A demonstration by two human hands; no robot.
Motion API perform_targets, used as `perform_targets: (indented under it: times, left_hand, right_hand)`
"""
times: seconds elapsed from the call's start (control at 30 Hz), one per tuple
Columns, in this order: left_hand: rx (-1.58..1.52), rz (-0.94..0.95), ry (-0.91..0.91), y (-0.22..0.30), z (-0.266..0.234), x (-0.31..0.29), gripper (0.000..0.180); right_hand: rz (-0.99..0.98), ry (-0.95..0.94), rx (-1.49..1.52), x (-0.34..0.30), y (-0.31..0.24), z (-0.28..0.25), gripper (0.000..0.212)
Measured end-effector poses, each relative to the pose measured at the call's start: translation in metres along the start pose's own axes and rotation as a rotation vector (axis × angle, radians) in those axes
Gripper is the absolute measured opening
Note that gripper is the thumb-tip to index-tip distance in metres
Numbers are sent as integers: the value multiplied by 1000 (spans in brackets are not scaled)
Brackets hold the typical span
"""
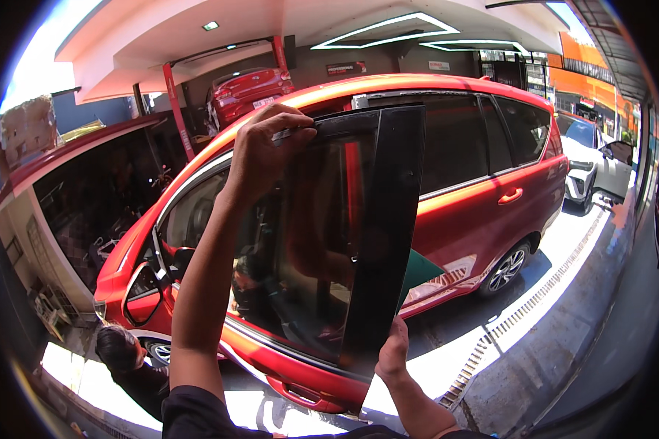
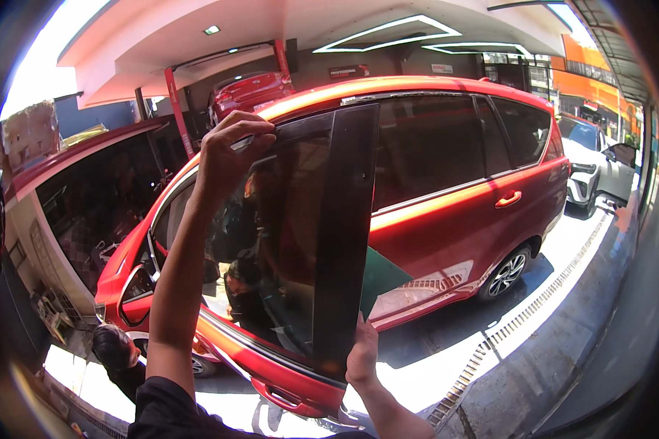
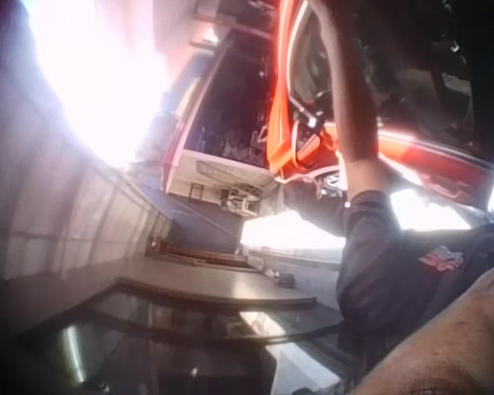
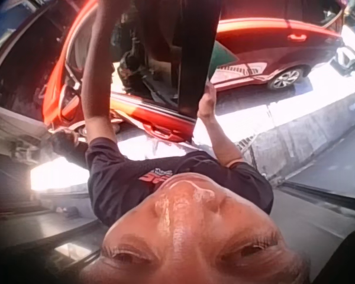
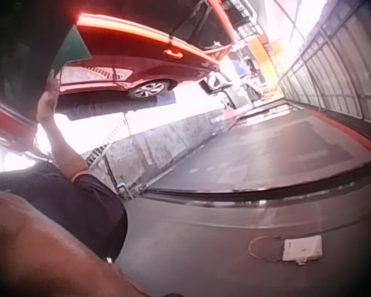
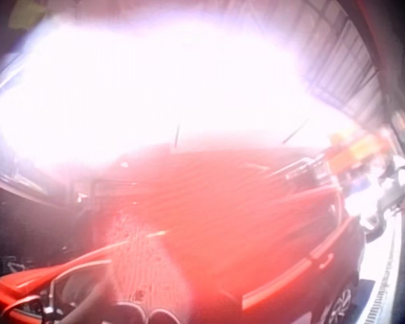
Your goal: The person applies a dark tint film to the side window of a red car using a green squeegee. They smooth the film onto the glass, press the edges, and trim the excess material along the window frame.
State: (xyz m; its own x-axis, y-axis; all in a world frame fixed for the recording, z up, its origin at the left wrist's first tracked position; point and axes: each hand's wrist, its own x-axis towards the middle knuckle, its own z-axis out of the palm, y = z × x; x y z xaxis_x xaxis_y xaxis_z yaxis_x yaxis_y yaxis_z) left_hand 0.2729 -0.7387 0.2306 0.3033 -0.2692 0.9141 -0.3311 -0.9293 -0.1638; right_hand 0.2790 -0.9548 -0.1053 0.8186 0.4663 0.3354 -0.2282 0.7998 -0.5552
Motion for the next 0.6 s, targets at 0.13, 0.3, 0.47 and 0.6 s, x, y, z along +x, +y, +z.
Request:
perform_targets:
  times: [0.13,0.3,0.47,0.6]
  left_hand:
    - [218,61,-94,12,-10,9,8]
    - [472,258,-119,22,-2,17,11]
    - [261,77,-143,13,-6,18,9]
    - [258,13,-171,17,-6,21,10]
  right_hand:
    - [-5,-30,-58,-2,-4,4,38]
    - [-16,-44,-68,-4,-2,4,42]
    - [-7,-4,-86,-4,5,-4,42]
    - [-30,11,-124,-4,7,-4,40]
